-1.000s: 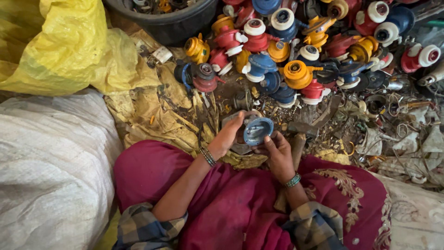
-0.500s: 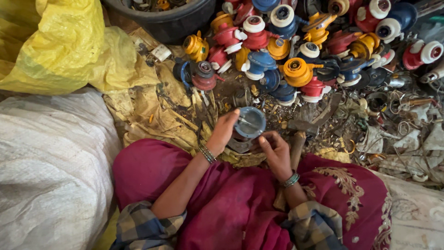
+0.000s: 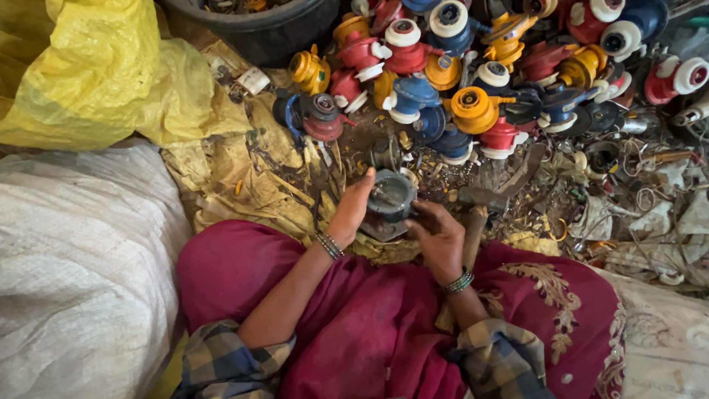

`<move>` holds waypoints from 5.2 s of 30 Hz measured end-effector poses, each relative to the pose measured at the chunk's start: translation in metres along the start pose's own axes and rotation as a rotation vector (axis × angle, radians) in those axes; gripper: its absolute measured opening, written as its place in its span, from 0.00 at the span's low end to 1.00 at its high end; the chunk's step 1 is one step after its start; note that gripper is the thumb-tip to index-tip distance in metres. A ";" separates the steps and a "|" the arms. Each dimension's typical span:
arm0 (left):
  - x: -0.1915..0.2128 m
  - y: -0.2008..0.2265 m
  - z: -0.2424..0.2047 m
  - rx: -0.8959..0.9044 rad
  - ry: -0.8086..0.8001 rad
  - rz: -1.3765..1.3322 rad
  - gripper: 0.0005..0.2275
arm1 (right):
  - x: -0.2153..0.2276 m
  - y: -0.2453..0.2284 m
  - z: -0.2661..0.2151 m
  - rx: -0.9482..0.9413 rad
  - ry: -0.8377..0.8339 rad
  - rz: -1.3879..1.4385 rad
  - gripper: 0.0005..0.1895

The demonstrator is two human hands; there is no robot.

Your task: The person sits on the floor and uses a hammer and metal block to break apart small plastic components. They repeatedly strike the parts to separate them, handling each piece individually.

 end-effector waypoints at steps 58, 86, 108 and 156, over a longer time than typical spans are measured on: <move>-0.009 0.035 -0.016 -0.294 -0.139 -0.021 0.12 | 0.007 0.006 -0.005 -0.227 -0.207 0.075 0.21; -0.007 0.034 -0.014 -0.242 -0.052 0.052 0.15 | -0.003 -0.027 -0.017 0.300 0.001 -0.546 0.17; -0.010 0.043 -0.018 -0.588 0.175 0.627 0.19 | -0.007 0.010 -0.018 -0.566 -0.251 0.209 0.27; 0.054 -0.015 0.023 -0.469 0.594 0.878 0.23 | -0.022 -0.015 -0.053 -0.222 -0.119 -0.819 0.25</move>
Point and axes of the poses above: each hand's wrist, its own z-axis towards the middle knuckle, its own x-axis out of the back of the hand, y = z × x, the point moved 1 cm from there along z, towards the middle knuckle, and after that the axes turned 9 degrees about -x, right-handed, at the moved point
